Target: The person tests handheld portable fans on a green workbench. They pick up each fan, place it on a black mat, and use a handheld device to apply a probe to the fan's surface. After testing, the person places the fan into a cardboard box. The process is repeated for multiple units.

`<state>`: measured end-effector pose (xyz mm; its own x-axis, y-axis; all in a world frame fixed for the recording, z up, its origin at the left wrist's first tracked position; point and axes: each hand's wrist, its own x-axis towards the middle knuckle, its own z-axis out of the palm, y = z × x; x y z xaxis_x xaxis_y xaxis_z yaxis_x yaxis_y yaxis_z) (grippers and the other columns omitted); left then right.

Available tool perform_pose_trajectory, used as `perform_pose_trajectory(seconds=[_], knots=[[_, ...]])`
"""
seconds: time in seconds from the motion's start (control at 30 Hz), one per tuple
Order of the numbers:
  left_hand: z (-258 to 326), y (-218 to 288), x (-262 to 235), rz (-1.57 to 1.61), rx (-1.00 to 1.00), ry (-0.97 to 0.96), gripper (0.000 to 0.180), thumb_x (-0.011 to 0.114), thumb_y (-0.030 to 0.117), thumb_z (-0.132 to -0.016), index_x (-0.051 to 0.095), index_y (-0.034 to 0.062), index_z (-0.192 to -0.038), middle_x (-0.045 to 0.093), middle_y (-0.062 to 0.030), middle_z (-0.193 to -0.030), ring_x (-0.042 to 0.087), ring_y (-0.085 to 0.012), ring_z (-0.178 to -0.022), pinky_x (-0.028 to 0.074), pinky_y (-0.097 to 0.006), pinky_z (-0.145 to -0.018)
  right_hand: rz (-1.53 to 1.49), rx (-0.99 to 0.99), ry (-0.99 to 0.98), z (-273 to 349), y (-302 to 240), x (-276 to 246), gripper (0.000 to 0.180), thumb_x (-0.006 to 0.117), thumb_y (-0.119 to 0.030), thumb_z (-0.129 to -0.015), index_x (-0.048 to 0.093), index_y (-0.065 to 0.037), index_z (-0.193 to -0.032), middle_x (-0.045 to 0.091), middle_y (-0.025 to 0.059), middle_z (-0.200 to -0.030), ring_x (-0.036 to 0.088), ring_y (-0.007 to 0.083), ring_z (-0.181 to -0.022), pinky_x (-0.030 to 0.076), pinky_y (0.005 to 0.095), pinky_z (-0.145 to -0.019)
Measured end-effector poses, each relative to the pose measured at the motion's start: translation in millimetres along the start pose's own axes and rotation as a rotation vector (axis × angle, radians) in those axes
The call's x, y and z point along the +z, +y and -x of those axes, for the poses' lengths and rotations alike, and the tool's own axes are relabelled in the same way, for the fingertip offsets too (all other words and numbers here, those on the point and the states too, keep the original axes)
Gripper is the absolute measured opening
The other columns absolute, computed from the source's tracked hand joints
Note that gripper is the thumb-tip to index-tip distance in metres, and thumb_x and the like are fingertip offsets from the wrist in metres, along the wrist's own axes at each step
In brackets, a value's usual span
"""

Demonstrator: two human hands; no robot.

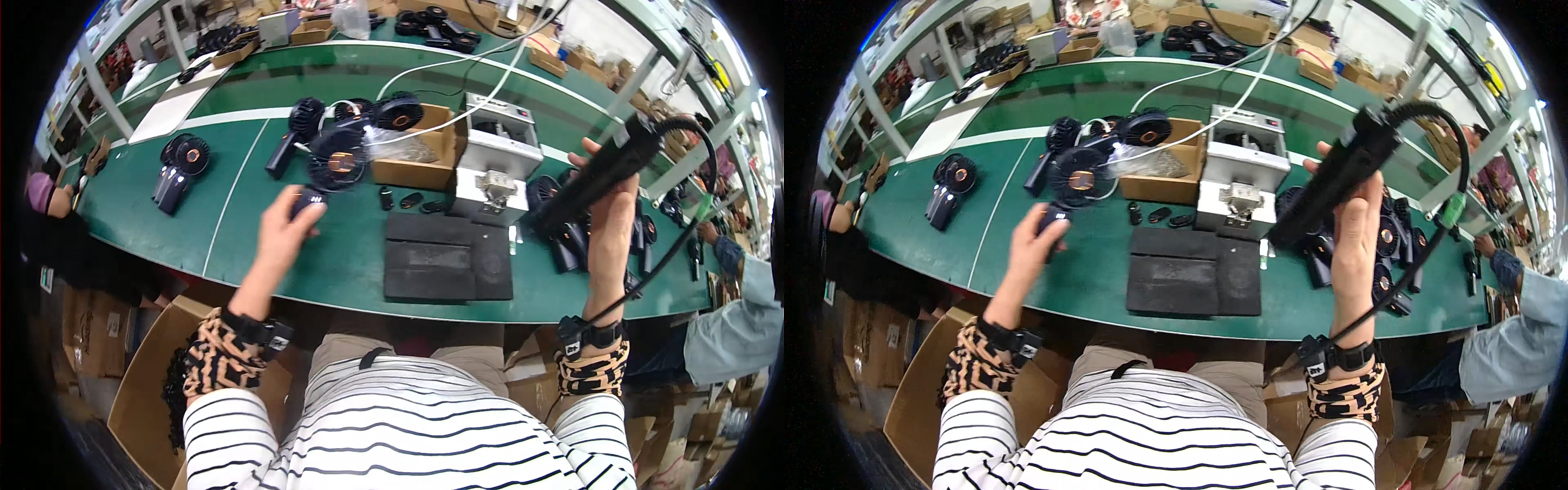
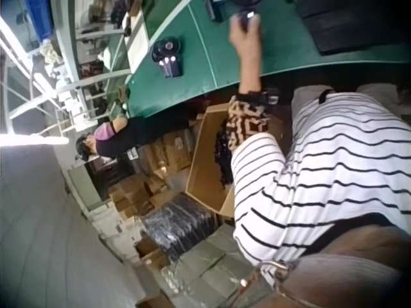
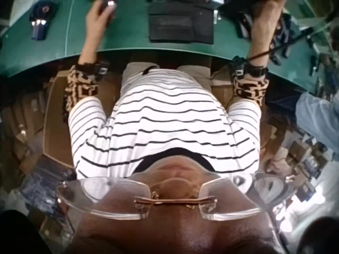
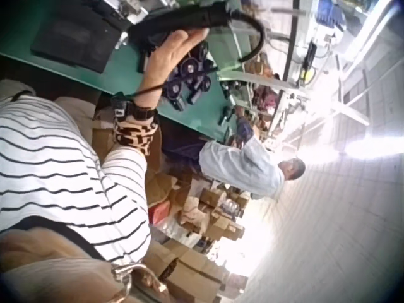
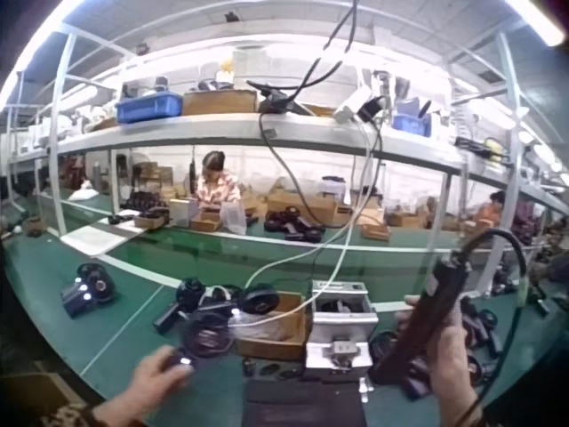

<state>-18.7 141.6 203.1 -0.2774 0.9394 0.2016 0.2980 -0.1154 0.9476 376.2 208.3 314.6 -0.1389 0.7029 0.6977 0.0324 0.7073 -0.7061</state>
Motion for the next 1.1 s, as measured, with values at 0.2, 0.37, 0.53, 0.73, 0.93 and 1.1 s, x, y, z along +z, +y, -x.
perform_pose_trajectory(seconds=[0.2, 0.37, 0.53, 0.73, 0.93, 1.1], knots=[[-68.0, -168.3, -244.0, -0.305, -0.027, 0.412, 0.033, 0.065, 0.028, -0.092, 0.065, -0.0007, -0.108, 0.067, -0.0054, -0.095, 0.059, -0.0125, -0.087, 0.045, -0.025, -0.083, 0.598, 0.219, 0.101, 16.6, 36.7, -69.7, 0.045, 0.057, -0.020, -0.095, 0.047, -0.004, -0.136, 0.059, 0.0153, -0.125, 0.054, 0.0251, -0.119, 0.044, 0.0369, -0.097], [-78.0, -237.5, -340.1, -0.609, -0.202, 0.383, 0.056, 0.066, 0.047, -0.087, 0.062, 0.0019, -0.121, 0.062, -0.0125, -0.117, 0.057, -0.0206, -0.107, 0.041, -0.032, -0.095, 1.088, 0.240, -0.140, 37.5, 63.8, -104.8, 0.047, 0.066, -0.023, -0.087, 0.053, -0.004, -0.128, 0.058, 0.0190, -0.117, 0.055, 0.0366, -0.111, 0.042, 0.0427, -0.096], [-56.6, -138.2, -237.4, -1.267, -0.078, 0.698, 0.055, 0.064, 0.045, -0.087, 0.055, 0.0134, -0.132, 0.050, -0.0115, -0.135, 0.051, -0.0270, -0.121, 0.038, -0.040, -0.102, 1.139, 0.191, -0.310, 48.3, 51.8, -99.0, 0.054, 0.073, -0.029, -0.078, 0.056, -0.006, -0.124, 0.057, 0.0141, -0.116, 0.054, 0.0320, -0.110, 0.042, 0.0421, -0.093], [-15.5, 6.1, -29.9, -0.390, 0.436, 0.157, 0.027, 0.062, 0.008, -0.088, 0.063, 0.0041, -0.115, 0.062, -0.0095, -0.115, 0.056, -0.0206, -0.111, 0.041, -0.034, -0.098, 1.347, 0.075, -0.334, 58.7, 61.1, -82.2, 0.054, 0.079, -0.020, -0.067, 0.062, -0.006, -0.116, 0.052, 0.0114, -0.116, 0.051, 0.0307, -0.107, 0.043, 0.0419, -0.094], [65.3, 76.8, 162.5, 0.398, -0.035, -0.799, 0.031, 0.058, 0.013, -0.096, 0.057, 0.0012, -0.125, 0.064, -0.0103, -0.115, 0.058, -0.0155, -0.111, 0.045, -0.030, -0.096, 1.192, 0.087, -0.049, 80.0, 72.3, -73.0, 0.040, 0.070, -0.013, -0.076, 0.061, -0.007, -0.115, 0.061, 0.0126, -0.099, 0.060, 0.0313, -0.092, 0.049, 0.0395, -0.081], [75.6, 87.4, 257.6, 0.650, -0.240, -0.747, 0.057, 0.058, 0.025, -0.098, 0.033, 0.0022, -0.143, 0.048, -0.0128, -0.134, 0.045, -0.0170, -0.124, 0.037, -0.030, -0.104, 1.039, -0.093, -0.020, 104.9, 29.2, -36.9, 0.048, 0.072, -0.010, -0.074, 0.057, -0.002, -0.119, 0.063, 0.0147, -0.105, 0.062, 0.0321, -0.091, 0.049, 0.0391, -0.078]])
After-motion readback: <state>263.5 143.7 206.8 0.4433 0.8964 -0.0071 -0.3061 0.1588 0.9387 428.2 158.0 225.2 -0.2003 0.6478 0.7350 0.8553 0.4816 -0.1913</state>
